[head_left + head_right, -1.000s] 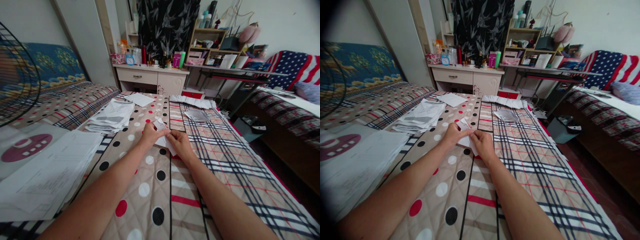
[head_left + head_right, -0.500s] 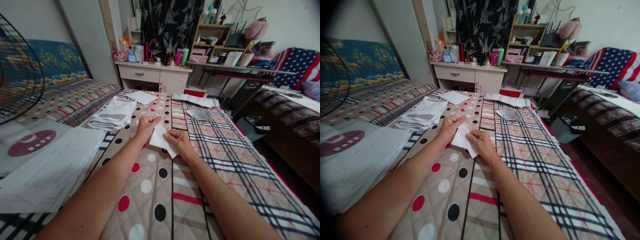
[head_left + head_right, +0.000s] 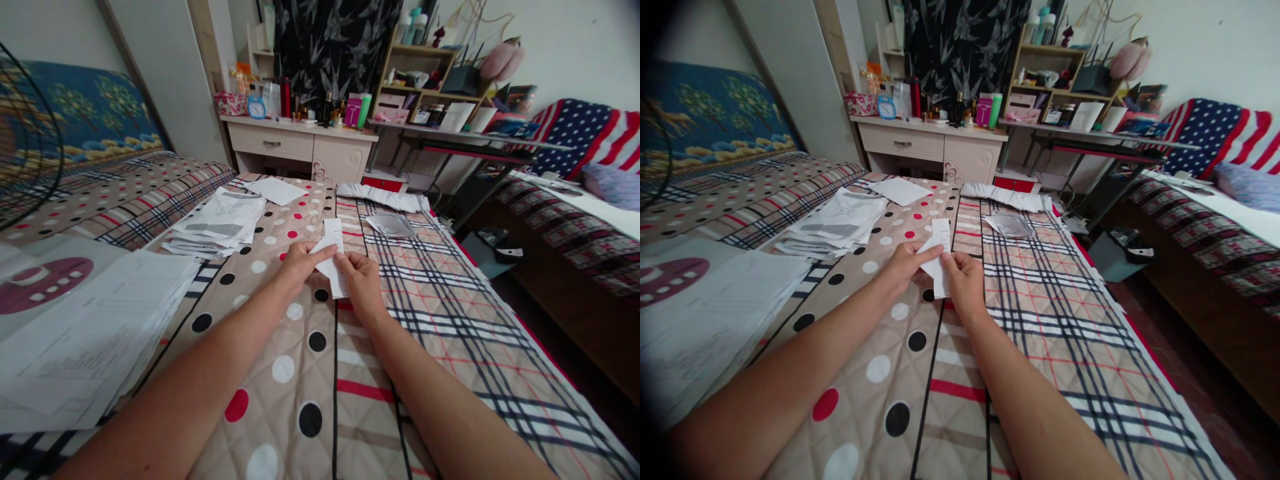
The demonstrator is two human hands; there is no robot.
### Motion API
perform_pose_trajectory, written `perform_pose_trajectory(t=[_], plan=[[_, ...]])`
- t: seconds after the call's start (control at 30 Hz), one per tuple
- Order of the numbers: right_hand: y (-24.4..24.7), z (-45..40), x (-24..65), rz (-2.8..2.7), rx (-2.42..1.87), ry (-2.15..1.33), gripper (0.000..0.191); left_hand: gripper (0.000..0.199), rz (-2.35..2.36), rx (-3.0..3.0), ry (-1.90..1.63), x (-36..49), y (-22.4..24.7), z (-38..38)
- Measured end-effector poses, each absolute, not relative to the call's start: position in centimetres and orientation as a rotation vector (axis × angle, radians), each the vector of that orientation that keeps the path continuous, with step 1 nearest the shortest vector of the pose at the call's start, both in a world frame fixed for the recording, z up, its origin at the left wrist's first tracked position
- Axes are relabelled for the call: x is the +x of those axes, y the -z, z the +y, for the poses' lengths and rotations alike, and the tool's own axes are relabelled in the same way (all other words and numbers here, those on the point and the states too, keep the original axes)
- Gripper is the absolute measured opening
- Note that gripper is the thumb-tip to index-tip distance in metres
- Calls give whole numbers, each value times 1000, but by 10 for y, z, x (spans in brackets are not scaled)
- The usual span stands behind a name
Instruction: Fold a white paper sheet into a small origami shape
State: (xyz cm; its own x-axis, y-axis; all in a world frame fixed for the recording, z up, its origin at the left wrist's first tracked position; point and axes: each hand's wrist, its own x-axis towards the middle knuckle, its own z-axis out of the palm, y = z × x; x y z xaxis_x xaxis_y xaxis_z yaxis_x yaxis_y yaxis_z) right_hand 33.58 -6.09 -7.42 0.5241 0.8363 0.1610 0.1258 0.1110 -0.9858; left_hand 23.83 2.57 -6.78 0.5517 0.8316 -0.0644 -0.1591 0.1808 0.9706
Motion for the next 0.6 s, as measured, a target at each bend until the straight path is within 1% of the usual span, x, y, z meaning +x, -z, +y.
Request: perform_pose_trajectory(t=[0.1, 0.2, 0.5, 0.6], plan=[[73, -62, 328, -935, -1369, -760, 32, 34, 740, 1189, -1025, 241, 70, 28], [74, -63, 321, -978, -1371, -919, 29, 33, 791, 1159, -1140, 239, 68, 33], [70, -69, 313, -1159, -1415, -1003, 31, 36, 837, 1049, -1141, 227, 68, 49], [69, -71, 309, -1183, -1444, -1026, 31, 38, 826, 1000, -1055, 218, 67, 61]])
